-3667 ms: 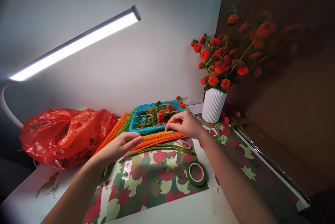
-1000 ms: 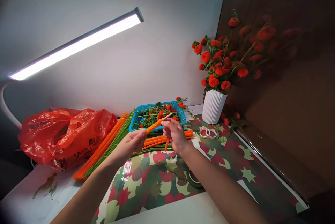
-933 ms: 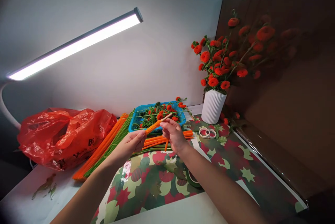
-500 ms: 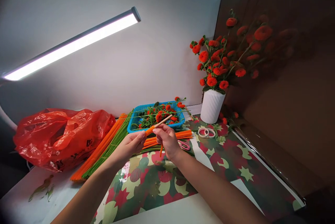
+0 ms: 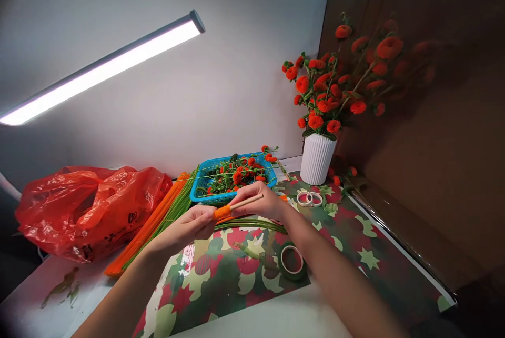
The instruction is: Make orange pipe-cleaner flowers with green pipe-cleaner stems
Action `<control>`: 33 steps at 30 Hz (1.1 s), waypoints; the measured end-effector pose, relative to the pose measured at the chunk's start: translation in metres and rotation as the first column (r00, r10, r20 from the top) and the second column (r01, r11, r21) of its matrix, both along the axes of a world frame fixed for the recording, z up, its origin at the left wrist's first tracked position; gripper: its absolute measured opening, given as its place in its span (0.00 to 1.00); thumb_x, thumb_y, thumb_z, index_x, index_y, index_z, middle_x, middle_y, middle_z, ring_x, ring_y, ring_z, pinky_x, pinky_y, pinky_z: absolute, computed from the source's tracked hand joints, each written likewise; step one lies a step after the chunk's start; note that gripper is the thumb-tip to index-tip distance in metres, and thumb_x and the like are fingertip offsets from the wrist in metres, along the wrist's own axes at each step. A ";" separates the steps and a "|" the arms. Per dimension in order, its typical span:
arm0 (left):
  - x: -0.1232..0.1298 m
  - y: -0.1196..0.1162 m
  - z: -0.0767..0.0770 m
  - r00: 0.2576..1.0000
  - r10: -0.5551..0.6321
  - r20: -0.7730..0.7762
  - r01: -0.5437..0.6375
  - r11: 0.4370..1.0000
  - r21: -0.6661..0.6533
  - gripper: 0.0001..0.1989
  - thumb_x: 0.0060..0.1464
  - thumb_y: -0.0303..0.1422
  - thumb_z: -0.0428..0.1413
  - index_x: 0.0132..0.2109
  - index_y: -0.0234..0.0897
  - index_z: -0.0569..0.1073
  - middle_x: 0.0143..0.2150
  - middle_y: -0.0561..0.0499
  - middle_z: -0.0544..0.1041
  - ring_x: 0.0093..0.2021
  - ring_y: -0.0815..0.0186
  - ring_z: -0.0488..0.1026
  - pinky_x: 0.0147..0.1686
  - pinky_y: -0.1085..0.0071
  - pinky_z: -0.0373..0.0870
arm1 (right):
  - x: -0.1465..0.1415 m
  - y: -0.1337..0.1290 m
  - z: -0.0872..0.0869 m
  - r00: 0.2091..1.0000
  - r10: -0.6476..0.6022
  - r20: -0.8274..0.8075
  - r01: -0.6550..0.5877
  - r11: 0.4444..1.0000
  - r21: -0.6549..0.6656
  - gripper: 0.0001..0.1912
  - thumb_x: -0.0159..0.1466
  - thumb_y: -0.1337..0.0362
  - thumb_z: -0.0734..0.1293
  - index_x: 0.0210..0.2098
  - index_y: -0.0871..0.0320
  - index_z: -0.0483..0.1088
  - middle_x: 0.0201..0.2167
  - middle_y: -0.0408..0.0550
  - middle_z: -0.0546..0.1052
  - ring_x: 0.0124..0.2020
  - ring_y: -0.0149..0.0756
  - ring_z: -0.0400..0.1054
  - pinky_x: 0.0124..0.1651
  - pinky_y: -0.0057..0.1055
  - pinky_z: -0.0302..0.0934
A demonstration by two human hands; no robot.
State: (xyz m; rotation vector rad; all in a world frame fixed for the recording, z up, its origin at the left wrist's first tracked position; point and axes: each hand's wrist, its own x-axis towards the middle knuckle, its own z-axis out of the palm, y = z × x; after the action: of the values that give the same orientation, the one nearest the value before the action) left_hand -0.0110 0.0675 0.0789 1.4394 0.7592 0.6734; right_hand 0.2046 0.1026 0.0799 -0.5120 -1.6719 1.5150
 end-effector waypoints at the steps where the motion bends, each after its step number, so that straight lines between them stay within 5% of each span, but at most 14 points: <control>1: -0.001 -0.001 0.001 0.999 -0.027 -0.026 0.027 1.000 -0.003 0.26 0.53 0.52 0.53 0.21 0.38 0.57 0.18 0.61 0.51 0.19 0.75 0.43 0.20 0.73 0.39 | 0.004 0.001 0.002 0.998 0.016 0.053 -0.020 0.997 0.079 0.08 0.48 0.61 0.76 0.27 0.56 0.80 0.22 0.42 0.73 0.24 0.30 0.63 0.26 0.26 0.56; 8: -0.005 -0.003 0.010 0.951 -0.057 -0.305 0.092 0.990 0.102 0.25 0.55 0.53 0.50 0.22 0.38 0.58 0.20 0.59 0.51 0.21 0.73 0.42 0.20 0.72 0.38 | 0.013 0.008 0.005 0.933 -0.112 0.342 -0.055 0.894 0.444 0.09 0.55 0.57 0.72 0.28 0.56 0.80 0.21 0.44 0.73 0.24 0.31 0.64 0.26 0.27 0.56; 18: -0.008 -0.003 0.014 0.876 0.007 -0.482 0.109 0.971 0.212 0.23 0.57 0.50 0.48 0.23 0.38 0.59 0.22 0.57 0.52 0.23 0.71 0.46 0.21 0.73 0.43 | 0.012 0.009 0.000 0.889 -0.199 0.413 -0.072 0.830 0.554 0.08 0.57 0.57 0.71 0.27 0.55 0.79 0.22 0.43 0.75 0.24 0.31 0.67 0.29 0.28 0.56; 22: -0.005 -0.003 0.012 0.871 0.120 -0.476 0.010 0.965 0.260 0.24 0.55 0.50 0.50 0.22 0.38 0.58 0.21 0.58 0.51 0.22 0.71 0.45 0.20 0.73 0.42 | 0.009 0.004 0.005 0.788 -0.436 0.434 -0.005 0.702 0.712 0.05 0.57 0.64 0.72 0.25 0.54 0.77 0.23 0.40 0.76 0.26 0.30 0.68 0.40 0.32 0.51; 25: -0.002 -0.002 0.009 0.861 0.214 -0.462 -0.069 0.948 0.310 0.23 0.54 0.50 0.50 0.22 0.38 0.56 0.22 0.58 0.50 0.22 0.71 0.45 0.20 0.73 0.41 | 0.006 0.002 0.007 0.706 -0.589 0.394 0.043 0.590 0.806 0.05 0.58 0.65 0.72 0.26 0.55 0.76 0.24 0.40 0.76 0.27 0.29 0.66 0.39 0.33 0.45; 33: 0.007 -0.005 0.007 0.809 0.424 -0.407 -0.218 0.860 0.462 0.21 0.57 0.46 0.49 0.22 0.38 0.56 0.21 0.57 0.52 0.22 0.71 0.48 0.21 0.74 0.45 | -0.004 -0.008 0.009 0.592 -0.773 0.228 0.190 0.409 0.893 0.07 0.63 0.64 0.68 0.29 0.57 0.75 0.27 0.43 0.77 0.30 0.32 0.67 0.38 0.34 0.43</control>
State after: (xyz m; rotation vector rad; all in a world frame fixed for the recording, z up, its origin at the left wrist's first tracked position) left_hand -0.0041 0.0623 0.0863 1.9154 1.3651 0.7570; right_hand 0.2009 0.0945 0.0885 -0.9734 -2.1714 -0.0593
